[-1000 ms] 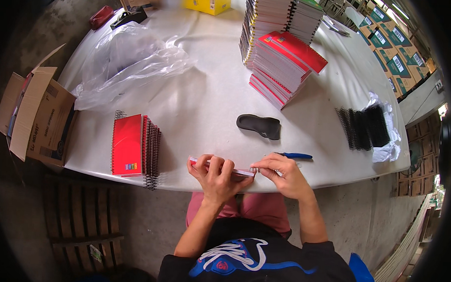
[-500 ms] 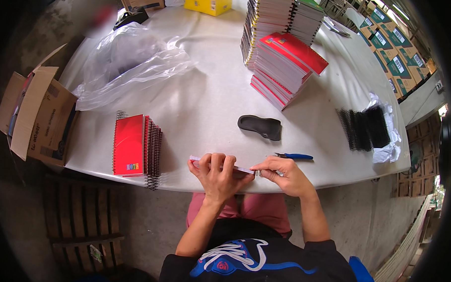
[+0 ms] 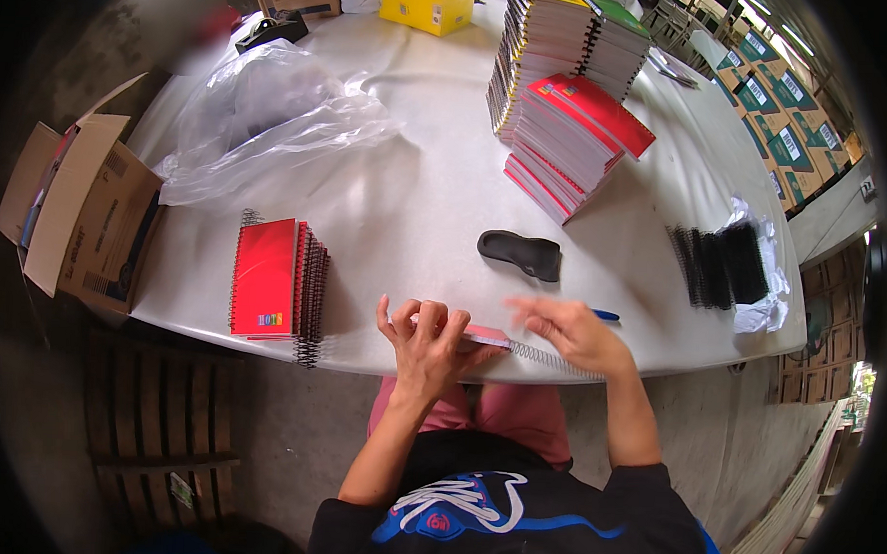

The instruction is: The person assembles notebooks by threading a spiral wire through the pre-punched holes of a stack of papers and a cover, then using a tool to trim the excess wire.

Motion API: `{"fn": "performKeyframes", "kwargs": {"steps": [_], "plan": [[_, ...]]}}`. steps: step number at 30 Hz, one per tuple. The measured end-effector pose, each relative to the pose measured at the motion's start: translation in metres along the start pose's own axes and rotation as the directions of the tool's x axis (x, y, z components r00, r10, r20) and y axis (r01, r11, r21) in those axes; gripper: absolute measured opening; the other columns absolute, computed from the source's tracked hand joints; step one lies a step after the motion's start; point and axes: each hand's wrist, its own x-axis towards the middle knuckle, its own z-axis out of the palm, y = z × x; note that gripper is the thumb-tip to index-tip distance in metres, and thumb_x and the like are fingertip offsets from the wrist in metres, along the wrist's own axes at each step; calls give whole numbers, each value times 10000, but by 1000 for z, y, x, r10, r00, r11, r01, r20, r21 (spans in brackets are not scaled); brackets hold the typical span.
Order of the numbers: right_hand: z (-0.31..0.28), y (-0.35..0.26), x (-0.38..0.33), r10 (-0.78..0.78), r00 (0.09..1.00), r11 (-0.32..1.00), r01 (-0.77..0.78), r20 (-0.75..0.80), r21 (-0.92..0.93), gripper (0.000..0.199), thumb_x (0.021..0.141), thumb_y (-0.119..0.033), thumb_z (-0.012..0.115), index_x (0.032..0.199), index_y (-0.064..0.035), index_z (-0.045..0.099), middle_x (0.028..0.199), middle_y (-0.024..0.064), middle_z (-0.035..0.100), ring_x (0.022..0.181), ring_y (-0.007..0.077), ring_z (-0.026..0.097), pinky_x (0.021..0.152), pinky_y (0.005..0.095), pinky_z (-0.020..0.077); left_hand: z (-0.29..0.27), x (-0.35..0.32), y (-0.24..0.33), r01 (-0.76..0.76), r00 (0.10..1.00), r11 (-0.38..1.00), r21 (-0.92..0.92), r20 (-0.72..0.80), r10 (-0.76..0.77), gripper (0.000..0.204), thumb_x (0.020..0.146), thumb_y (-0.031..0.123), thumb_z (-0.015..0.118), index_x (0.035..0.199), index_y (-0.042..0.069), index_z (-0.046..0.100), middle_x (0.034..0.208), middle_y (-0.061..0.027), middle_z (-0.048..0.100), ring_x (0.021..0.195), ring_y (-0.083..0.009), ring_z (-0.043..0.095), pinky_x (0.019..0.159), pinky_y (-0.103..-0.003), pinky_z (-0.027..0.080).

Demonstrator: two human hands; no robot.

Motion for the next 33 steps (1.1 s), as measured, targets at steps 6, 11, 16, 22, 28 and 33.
{"fn": "performKeyframes", "kwargs": {"steps": [6, 11, 16, 22, 28, 33], "plan": [[-1, 45, 43, -81, 977, 736, -75, -199, -673, 360, 824, -49, 596, 1181, -74, 557, 1137, 123, 589, 1037, 266, 579, 867, 362, 469, 1, 8, 2, -22, 999, 993, -117, -42, 17, 509, 591, 595, 734, 815, 161, 592, 884, -26, 477, 995, -278, 403, 974, -574, 226], [-9, 48, 34, -94, 993, 568, 109, -67, 815, 358, 734, 29, 658, 1086, 27, 592, 955, 189, 662, 892, 298, 661, 756, 370, 550, -1, 7, -3, -6, 1000, 989, -149, -4, 5, 495, 594, 568, 744, 770, 133, 585, 869, -34, 489, 974, -291, 408, 924, -547, 276], [19, 50, 27, -59, 993, 885, 5, 102, 466, 138, 710, -51, 716, 812, 39, 689, 893, 190, 685, 889, 292, 666, 828, 363, 523, -2, 9, -5, -15, 999, 986, -166, 37, 22, 483, 595, 541, 751, 735, 115, 570, 852, -43, 485, 974, -299, 404, 895, -528, 298], [8, 34, 34, -95, 995, 979, 99, -30, 177, 242, 570, 99, 686, 795, 10, 704, 842, 129, 703, 809, 215, 679, 752, 320, 531, -1, 12, -6, -12, 999, 982, -188, 47, 21, 485, 567, 514, 769, 705, 100, 557, 955, -67, 465, 1001, -308, 384, 874, -479, 320], [4, 18, 39, -220, 975, 969, 217, 8, 120, 239, 592, 96, 693, 801, -18, 716, 804, 103, 698, 746, 209, 657, 711, 311, 510, -4, 20, -8, 20, 1000, 981, -195, 12, -18, 542, 487, 488, 829, 694, 82, 535, 1064, -130, 418, 1060, -327, 365, 881, -456, 328], [14, 7, 44, -309, 951, 879, 290, -11, 378, 255, 583, 100, 681, 816, -2, 705, 784, 128, 680, 738, 192, 648, 698, 301, 507, 5, 17, -25, 119, 992, 879, -461, 9, -129, 626, 379, 391, 916, 730, 75, 504, 1085, -135, 318, 1053, -287, 363, 822, -400, 384]]}}
